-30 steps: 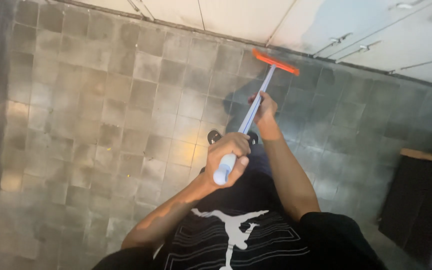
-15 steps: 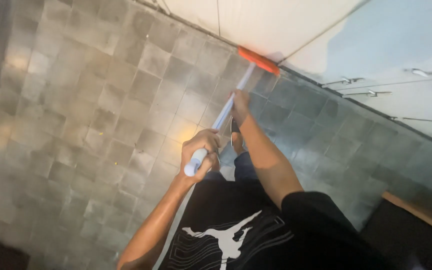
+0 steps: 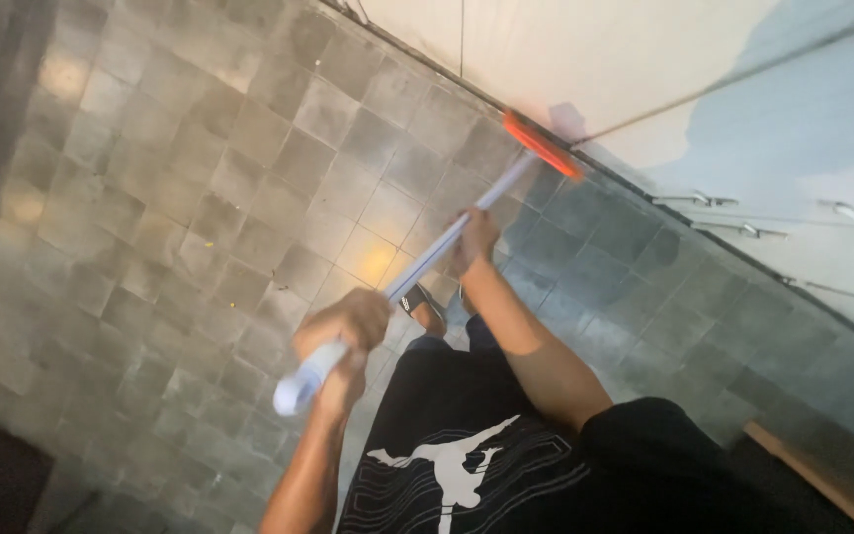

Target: Sweeping debris on a tiled floor using a broom.

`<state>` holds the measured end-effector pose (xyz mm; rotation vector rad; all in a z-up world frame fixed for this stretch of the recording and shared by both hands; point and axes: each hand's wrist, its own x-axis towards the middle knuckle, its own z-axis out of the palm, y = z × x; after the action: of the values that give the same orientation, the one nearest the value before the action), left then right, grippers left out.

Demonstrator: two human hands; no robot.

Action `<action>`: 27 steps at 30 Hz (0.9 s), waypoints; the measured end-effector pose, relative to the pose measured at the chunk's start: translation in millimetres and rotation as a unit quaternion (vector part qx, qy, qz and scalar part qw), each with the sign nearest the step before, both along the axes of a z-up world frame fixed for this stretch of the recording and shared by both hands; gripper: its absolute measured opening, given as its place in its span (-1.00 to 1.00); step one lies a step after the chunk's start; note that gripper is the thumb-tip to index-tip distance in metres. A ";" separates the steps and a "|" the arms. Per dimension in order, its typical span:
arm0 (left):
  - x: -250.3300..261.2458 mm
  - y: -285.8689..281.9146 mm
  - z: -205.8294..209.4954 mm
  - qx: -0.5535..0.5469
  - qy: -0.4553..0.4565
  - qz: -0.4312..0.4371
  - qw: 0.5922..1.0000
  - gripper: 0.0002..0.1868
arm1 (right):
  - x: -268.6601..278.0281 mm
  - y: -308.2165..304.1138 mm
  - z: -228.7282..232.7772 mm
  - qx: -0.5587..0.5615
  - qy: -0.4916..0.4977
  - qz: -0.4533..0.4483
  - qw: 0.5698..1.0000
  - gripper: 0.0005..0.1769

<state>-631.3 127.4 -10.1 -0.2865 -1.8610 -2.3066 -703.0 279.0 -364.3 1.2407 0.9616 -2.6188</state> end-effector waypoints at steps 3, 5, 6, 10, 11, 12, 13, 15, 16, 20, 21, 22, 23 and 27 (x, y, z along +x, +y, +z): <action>-13.4 -5.3 -43.3 0.024 -0.106 -0.002 0.994 -0.76 | -19.3 13.8 -64.4 0.044 -0.127 -0.012 0.991 -0.88; -26.0 -9.2 -48.4 0.020 -0.092 -0.006 0.996 -0.77 | -38.0 5.3 -113.6 0.107 -0.086 0.015 0.990 -0.86; -33.0 -10.8 -51.2 0.014 -0.078 -0.011 0.997 -0.79 | -48.8 2.2 -138.0 0.169 -0.044 0.042 0.984 -0.83; -23.4 12.1 -47.9 -0.113 0.004 -0.027 0.993 -0.80 | -98.2 -38.0 -90.1 0.073 -0.034 0.152 0.985 -0.73; -23.2 17.2 -46.0 -0.184 0.035 -0.036 0.982 -0.78 | -110.0 -50.3 -88.9 0.013 -0.044 0.169 0.985 -0.81; -23.6 22.7 -44.3 -0.254 0.065 -0.044 0.964 -0.77 | -122.3 -62.2 -87.4 -0.048 -0.055 0.185 0.980 -0.88; -23.1 22.4 -37.8 -0.256 0.067 -0.041 0.964 -0.77 | -125.5 -74.5 -69.6 -0.048 -0.052 0.188 0.980 -0.88; -18.2 22.8 -23.8 -0.259 0.071 0.009 0.963 -0.63 | -122.0 -97.7 -35.0 -0.075 -0.010 0.171 0.982 -0.83; -19.7 17.1 -7.4 -0.260 0.066 0.011 0.963 -0.63 | -115.7 -100.2 -19.5 -0.076 -0.014 0.174 0.982 -0.83; -18.7 -2.2 29.9 -0.157 0.103 0.048 0.981 -0.65 | -81.6 -85.2 -8.3 -0.131 0.008 0.105 0.986 -0.86; -18.7 -7.9 33.1 -0.118 0.094 0.045 0.988 -0.64 | -71.2 -77.8 -18.4 -0.109 0.018 0.096 0.989 -0.86; -20.1 -11.6 22.8 -0.118 0.098 0.042 0.987 -0.64 | -67.1 -68.2 -21.4 -0.109 0.022 0.092 0.990 -0.86; -19.0 -14.2 12.5 -0.070 0.068 0.048 0.994 -0.64 | -57.6 -55.0 -24.6 -0.078 -0.005 0.064 0.995 -0.89; -26.2 -27.0 -61.8 0.112 -0.066 0.082 0.988 -0.69 | -40.3 -4.7 -67.6 0.013 -0.167 0.029 0.985 -0.88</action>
<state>-657.5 100.4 -71.9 0.0479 -1.5904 -2.4416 -743.3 274.3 -431.8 1.5665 0.9539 -2.2588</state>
